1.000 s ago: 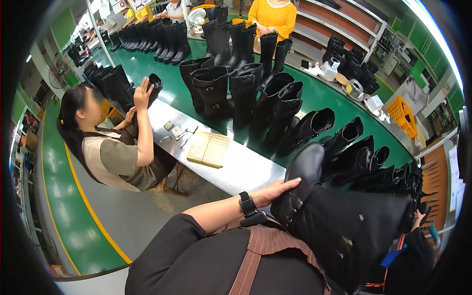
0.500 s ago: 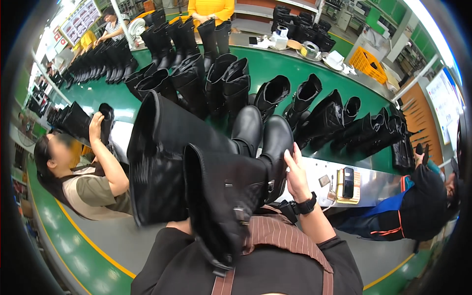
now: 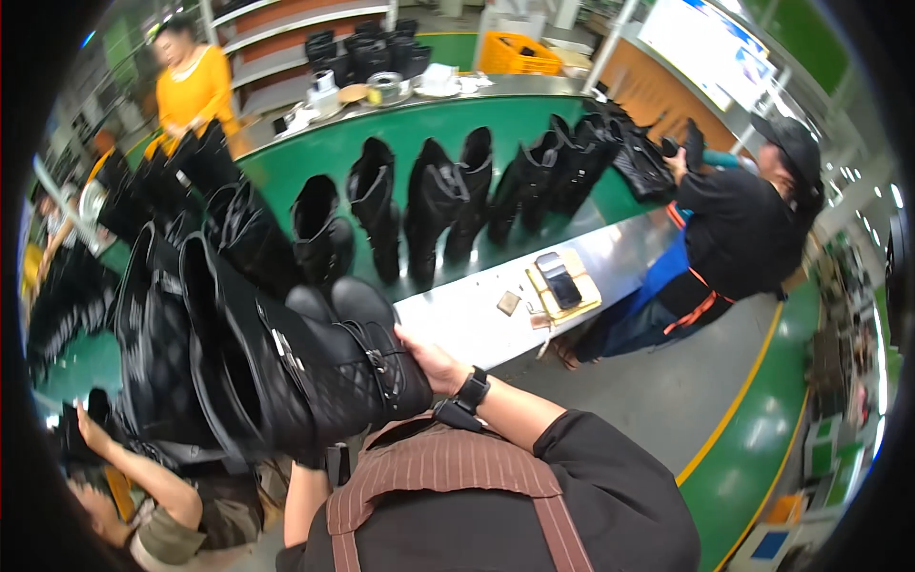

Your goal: Inspecting and organizing newly manufactured black boots on an assembly line conveyor.

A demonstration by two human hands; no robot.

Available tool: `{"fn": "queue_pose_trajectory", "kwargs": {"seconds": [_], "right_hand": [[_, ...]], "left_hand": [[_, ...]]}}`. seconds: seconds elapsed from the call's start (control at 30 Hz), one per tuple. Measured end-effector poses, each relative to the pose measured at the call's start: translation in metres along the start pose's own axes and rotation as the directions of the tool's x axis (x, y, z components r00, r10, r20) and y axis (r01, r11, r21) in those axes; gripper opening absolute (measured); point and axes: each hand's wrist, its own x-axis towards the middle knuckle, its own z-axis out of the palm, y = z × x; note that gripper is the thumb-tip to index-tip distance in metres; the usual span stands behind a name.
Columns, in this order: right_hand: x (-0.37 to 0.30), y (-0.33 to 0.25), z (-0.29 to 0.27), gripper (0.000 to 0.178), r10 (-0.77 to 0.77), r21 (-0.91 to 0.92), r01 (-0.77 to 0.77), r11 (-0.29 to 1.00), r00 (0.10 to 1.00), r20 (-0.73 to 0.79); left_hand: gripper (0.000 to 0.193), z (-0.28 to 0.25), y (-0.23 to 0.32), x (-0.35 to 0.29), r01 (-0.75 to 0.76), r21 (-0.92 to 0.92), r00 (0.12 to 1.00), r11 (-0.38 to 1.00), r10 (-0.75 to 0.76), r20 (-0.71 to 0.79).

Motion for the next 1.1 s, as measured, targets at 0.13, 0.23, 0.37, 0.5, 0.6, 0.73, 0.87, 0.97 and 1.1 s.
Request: {"fn": "queue_pose_trajectory", "kwargs": {"seconds": [0.13, 0.23, 0.37, 0.5, 0.6, 0.73, 0.87, 0.97, 1.1], "right_hand": [[-0.013, -0.012, 0.005, 0.046, -0.054, 0.140, 0.049, 0.989, 0.998, 0.029], [-0.030, -0.022, 0.010, 0.052, -0.083, 0.147, 0.076, 0.986, 0.996, 0.044], [-0.052, -0.028, 0.019, 0.060, -0.084, 0.061, 0.089, 0.994, 0.994, -0.076], [-0.050, -0.022, 0.032, 0.061, -0.154, -0.057, 0.150, 0.987, 0.985, -0.079], [-0.042, -0.018, 0.035, 0.061, -0.156, -0.039, 0.151, 0.988, 0.955, -0.252], [-0.039, -0.017, 0.032, 0.062, -0.198, -0.059, 0.190, 0.980, 0.961, -0.192], [-0.040, -0.019, 0.028, 0.061, -0.222, -0.090, 0.208, 0.974, 0.957, -0.187], [-0.038, -0.020, 0.029, 0.061, -0.221, -0.109, 0.201, 0.974, 0.951, -0.218], [-0.035, -0.021, 0.033, 0.062, -0.232, -0.107, 0.212, 0.971, 0.944, -0.236]], "left_hand": [[0.066, 0.015, -0.001, 0.006, 0.154, 0.102, 0.949, 0.983, -0.176, 0.261], [0.068, 0.030, 0.000, 0.005, 0.219, -0.102, 0.972, 0.970, -0.207, 0.110], [0.064, 0.043, -0.003, 0.008, 0.155, -0.170, 0.984, 0.973, -0.138, 0.110], [0.066, 0.050, -0.009, 0.009, 0.138, 0.044, 0.989, 0.989, -0.136, -0.056], [0.069, 0.055, -0.015, 0.008, 0.189, 0.005, 0.980, 0.982, -0.188, 0.059], [0.070, 0.058, -0.013, 0.006, 0.177, 0.035, 0.984, 0.984, -0.178, 0.025], [0.069, 0.060, -0.010, 0.005, 0.159, 0.041, 0.987, 0.986, -0.160, 0.018], [0.068, 0.063, -0.010, 0.006, 0.158, 0.091, 0.987, 0.983, -0.158, -0.010], [0.068, 0.066, -0.010, 0.007, 0.175, 0.117, 0.984, 0.978, -0.170, -0.047]]}}
